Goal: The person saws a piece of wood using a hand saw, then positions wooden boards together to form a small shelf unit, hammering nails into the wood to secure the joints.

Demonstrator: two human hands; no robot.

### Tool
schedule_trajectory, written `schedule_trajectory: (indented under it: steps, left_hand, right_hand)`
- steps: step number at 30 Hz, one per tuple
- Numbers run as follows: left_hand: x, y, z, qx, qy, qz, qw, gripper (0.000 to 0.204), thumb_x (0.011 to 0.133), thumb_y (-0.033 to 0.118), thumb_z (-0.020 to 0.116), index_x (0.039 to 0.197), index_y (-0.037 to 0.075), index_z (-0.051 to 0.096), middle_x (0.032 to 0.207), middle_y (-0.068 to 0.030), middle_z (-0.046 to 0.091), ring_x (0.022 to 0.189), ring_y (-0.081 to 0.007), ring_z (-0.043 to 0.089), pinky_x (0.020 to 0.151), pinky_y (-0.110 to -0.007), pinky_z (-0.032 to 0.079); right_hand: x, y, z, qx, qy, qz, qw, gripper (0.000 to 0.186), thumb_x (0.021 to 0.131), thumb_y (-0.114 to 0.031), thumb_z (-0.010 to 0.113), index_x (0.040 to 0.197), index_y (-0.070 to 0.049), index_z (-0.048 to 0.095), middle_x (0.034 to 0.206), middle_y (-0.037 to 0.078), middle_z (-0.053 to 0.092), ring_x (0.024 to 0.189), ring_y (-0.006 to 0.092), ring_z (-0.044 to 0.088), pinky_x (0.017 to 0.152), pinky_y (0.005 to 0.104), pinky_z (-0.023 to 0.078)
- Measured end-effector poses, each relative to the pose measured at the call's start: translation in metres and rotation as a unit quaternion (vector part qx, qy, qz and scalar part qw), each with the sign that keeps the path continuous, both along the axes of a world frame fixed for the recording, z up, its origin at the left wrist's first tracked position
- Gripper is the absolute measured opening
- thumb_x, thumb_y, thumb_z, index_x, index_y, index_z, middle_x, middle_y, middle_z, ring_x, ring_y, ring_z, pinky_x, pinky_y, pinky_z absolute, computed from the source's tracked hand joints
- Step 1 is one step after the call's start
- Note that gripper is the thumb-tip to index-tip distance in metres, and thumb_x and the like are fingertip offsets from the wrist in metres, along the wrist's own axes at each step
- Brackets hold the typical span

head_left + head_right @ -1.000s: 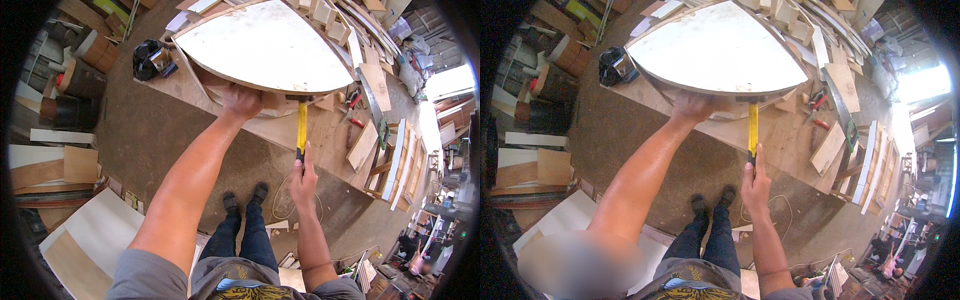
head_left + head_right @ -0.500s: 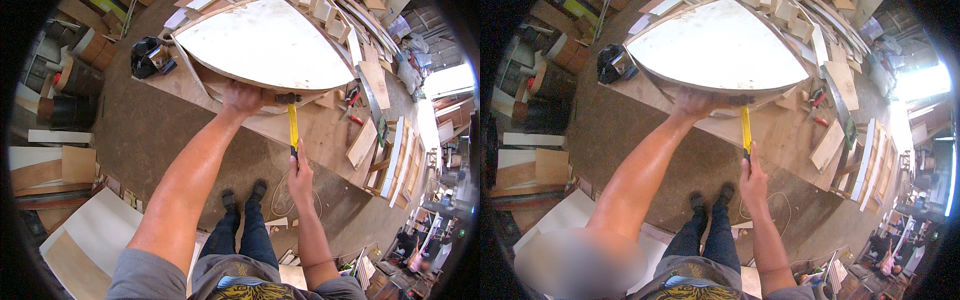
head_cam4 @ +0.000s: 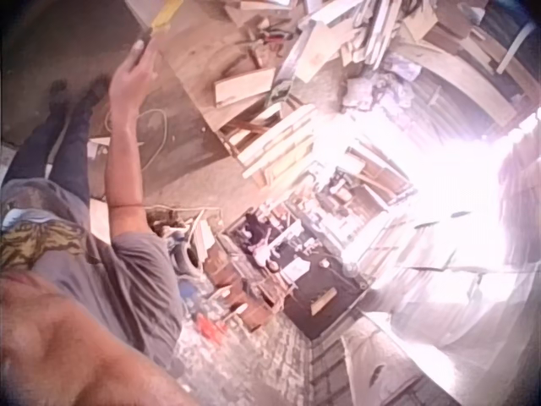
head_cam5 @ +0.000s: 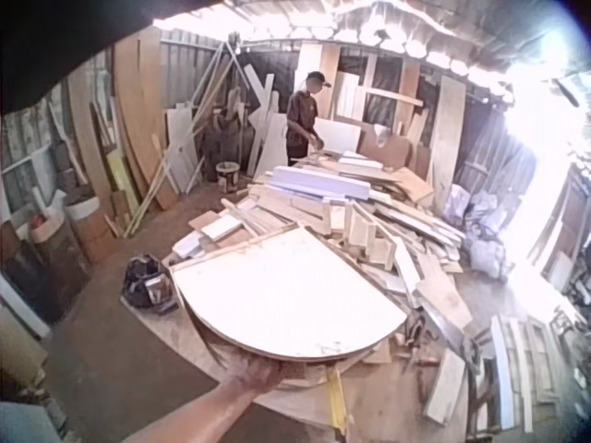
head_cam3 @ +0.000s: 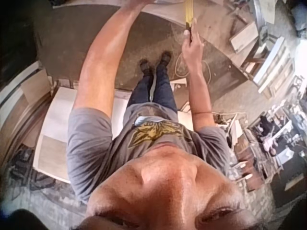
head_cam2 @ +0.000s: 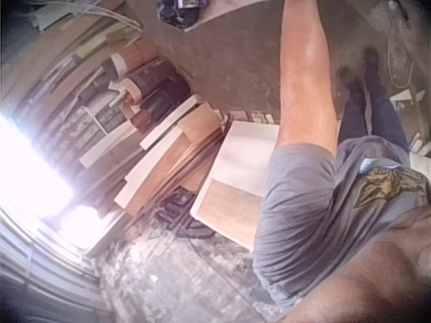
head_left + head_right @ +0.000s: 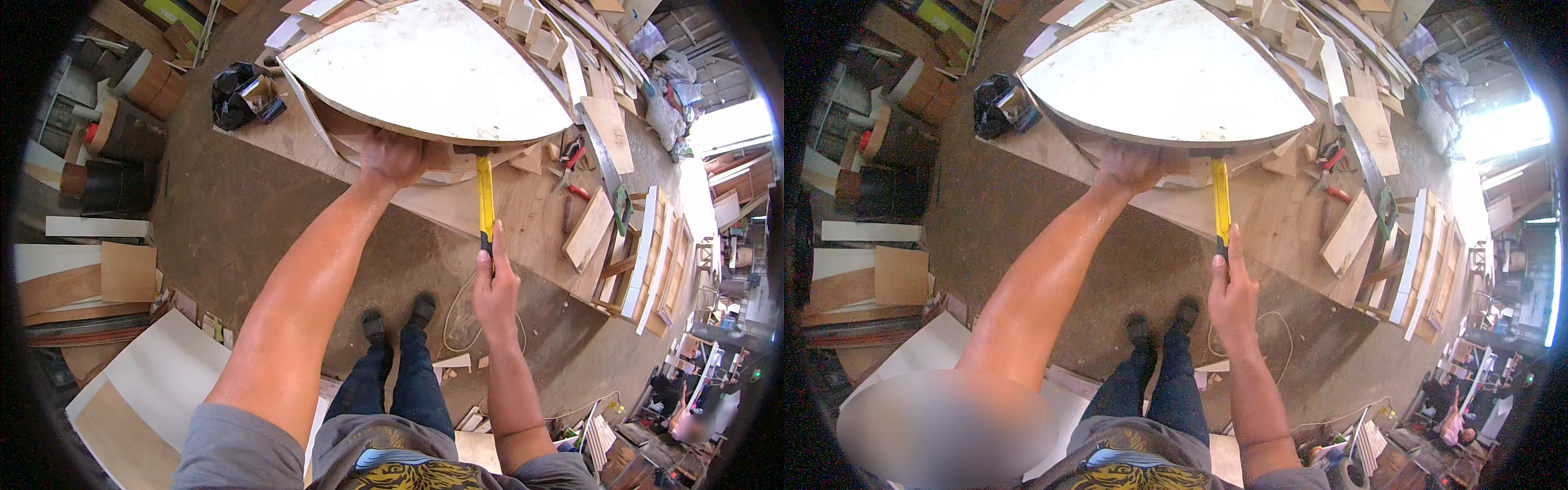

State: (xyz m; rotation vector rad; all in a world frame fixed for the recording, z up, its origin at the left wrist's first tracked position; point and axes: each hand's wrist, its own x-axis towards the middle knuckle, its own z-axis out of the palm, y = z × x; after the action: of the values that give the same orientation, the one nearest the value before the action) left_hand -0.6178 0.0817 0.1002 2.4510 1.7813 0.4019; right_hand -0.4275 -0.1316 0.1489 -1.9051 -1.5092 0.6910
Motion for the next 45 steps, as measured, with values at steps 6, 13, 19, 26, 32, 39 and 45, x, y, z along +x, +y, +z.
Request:
schedule_trajectory:
  steps: [6, 13, 19, 26, 32, 39, 45]
  left_hand:
    - [-0.001, 0.000, -0.002, 0.014, -0.029, -0.007, 0.999, 0.051, 0.104, 0.045, 0.049, 0.142, 0.014, 0.061, 0.144, -0.0092, 0.063, 0.134, -0.0274, 0.057, 0.115, -0.052, 0.038]
    - [-0.001, 0.001, 0.003, -0.062, 0.008, -0.010, 0.998, 0.049, 0.106, 0.044, 0.044, 0.138, 0.014, 0.065, 0.140, -0.0093, 0.066, 0.132, -0.0288, 0.060, 0.116, -0.051, 0.039]
    - [-0.001, -0.001, 0.004, -0.045, 0.019, -0.012, 0.999, 0.048, 0.106, 0.044, 0.041, 0.133, 0.016, 0.069, 0.136, -0.0133, 0.068, 0.128, -0.0314, 0.062, 0.116, -0.051, 0.039]
    - [0.008, -0.001, -0.017, 0.073, -0.022, 0.058, 0.995, 0.056, 0.103, 0.056, 0.044, 0.139, 0.019, 0.065, 0.141, -0.0140, 0.065, 0.134, -0.0349, 0.058, 0.122, -0.057, 0.030]
    - [0.009, 0.010, -0.028, 0.080, -0.035, 0.103, 0.991, 0.072, 0.099, 0.062, 0.046, 0.147, 0.010, 0.058, 0.152, -0.0180, 0.055, 0.146, -0.0370, 0.045, 0.123, -0.064, 0.020]
    - [0.011, 0.004, -0.034, 0.016, 0.008, 0.145, 0.989, 0.067, 0.101, 0.060, 0.045, 0.145, 0.012, 0.059, 0.152, -0.0172, 0.055, 0.145, -0.0401, 0.043, 0.119, -0.064, 0.025]
    - [0.014, -0.054, -0.069, 0.281, -0.044, 0.058, 0.957, 0.056, 0.105, 0.050, 0.049, 0.149, 0.015, 0.052, 0.154, -0.0183, 0.051, 0.147, -0.0430, 0.040, 0.122, -0.060, 0.026]
  right_hand:
    - [0.003, 0.000, -0.012, -0.029, -0.003, -0.012, 0.999, 0.055, 0.109, -0.027, 0.054, 0.162, -0.025, 0.039, 0.069, 0.020, 0.057, 0.056, 0.0305, 0.062, 0.060, 0.0429, 0.049]
    - [0.009, 0.000, -0.026, -0.072, 0.069, -0.015, 0.995, 0.057, 0.107, -0.024, 0.058, 0.162, -0.021, 0.041, 0.085, 0.020, 0.065, 0.072, 0.0182, 0.062, 0.073, 0.0371, 0.053]
    - [0.011, -0.039, -0.064, -0.007, 0.105, -0.058, 0.993, 0.057, 0.101, -0.014, 0.066, 0.153, -0.003, 0.049, 0.108, 0.013, 0.070, 0.094, 0.0138, 0.062, 0.085, 0.0322, 0.052]
    - [0.031, -0.073, -0.120, 0.039, 0.093, -0.141, 0.985, 0.047, 0.095, -0.006, 0.071, 0.139, 0.004, 0.057, 0.089, 0.003, 0.059, 0.068, 0.0086, 0.054, 0.059, 0.0266, 0.046]
    - [0.075, -0.083, -0.159, 0.021, 0.094, -0.162, 0.982, 0.046, 0.094, -0.008, 0.069, 0.137, -0.002, 0.055, 0.071, 0.000, 0.054, 0.053, 0.0088, 0.052, 0.047, 0.0282, 0.043]
    - [0.107, -0.067, -0.176, 0.023, 0.056, -0.170, 0.984, 0.049, 0.091, -0.004, 0.065, 0.139, -0.003, 0.055, 0.073, 0.002, 0.056, 0.050, 0.0105, 0.053, 0.045, 0.0285, 0.043]
    - [0.098, -0.067, -0.137, -0.060, 0.227, -0.199, 0.952, 0.055, 0.093, -0.003, 0.064, 0.147, -0.006, 0.053, 0.074, 0.001, 0.054, 0.052, 0.0098, 0.052, 0.047, 0.0277, 0.044]
